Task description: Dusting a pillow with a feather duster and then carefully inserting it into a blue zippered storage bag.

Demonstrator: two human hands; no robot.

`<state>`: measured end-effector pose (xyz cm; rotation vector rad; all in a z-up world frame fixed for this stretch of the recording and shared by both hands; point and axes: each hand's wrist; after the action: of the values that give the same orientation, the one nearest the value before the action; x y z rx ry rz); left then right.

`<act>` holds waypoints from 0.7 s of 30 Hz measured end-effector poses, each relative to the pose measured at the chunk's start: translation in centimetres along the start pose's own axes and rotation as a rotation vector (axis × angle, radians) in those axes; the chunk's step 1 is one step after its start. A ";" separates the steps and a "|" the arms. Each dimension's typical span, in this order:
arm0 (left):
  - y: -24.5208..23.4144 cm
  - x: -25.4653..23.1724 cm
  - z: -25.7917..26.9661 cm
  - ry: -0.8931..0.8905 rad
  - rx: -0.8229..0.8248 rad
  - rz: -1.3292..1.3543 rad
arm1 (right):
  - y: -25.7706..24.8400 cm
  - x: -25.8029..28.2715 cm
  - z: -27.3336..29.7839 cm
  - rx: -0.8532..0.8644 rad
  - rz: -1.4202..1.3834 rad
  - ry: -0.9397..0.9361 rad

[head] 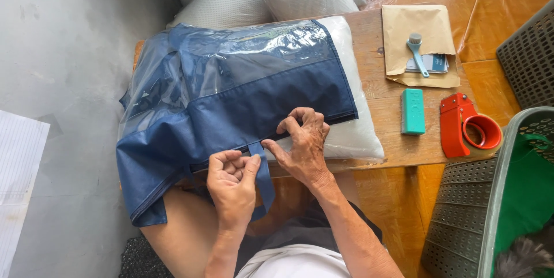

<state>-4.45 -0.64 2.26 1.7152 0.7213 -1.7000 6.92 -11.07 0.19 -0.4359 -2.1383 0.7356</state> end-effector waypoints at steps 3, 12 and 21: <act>0.3 0.3 -1.1 -0.081 0.013 0.265 | 0.2 -0.4 0.1 0.021 -0.015 0.017; 0.9 2.8 -1.5 0.520 -0.092 -0.616 | 0.5 -0.6 0.2 0.019 -0.089 0.022; 0.6 3.0 -2.2 0.539 -0.097 -0.729 | 0.8 -0.7 0.4 0.011 -0.040 -0.013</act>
<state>-2.47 0.46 -0.70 1.9967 1.8204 -1.5711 7.09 -10.98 -0.89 -0.3823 -2.1479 0.7283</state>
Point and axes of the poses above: each hand's wrist, its own z-axis away from the middle knuckle, its own y-axis out of the palm, x = y × z, and after that the axes turned 1 degree about x, right-handed
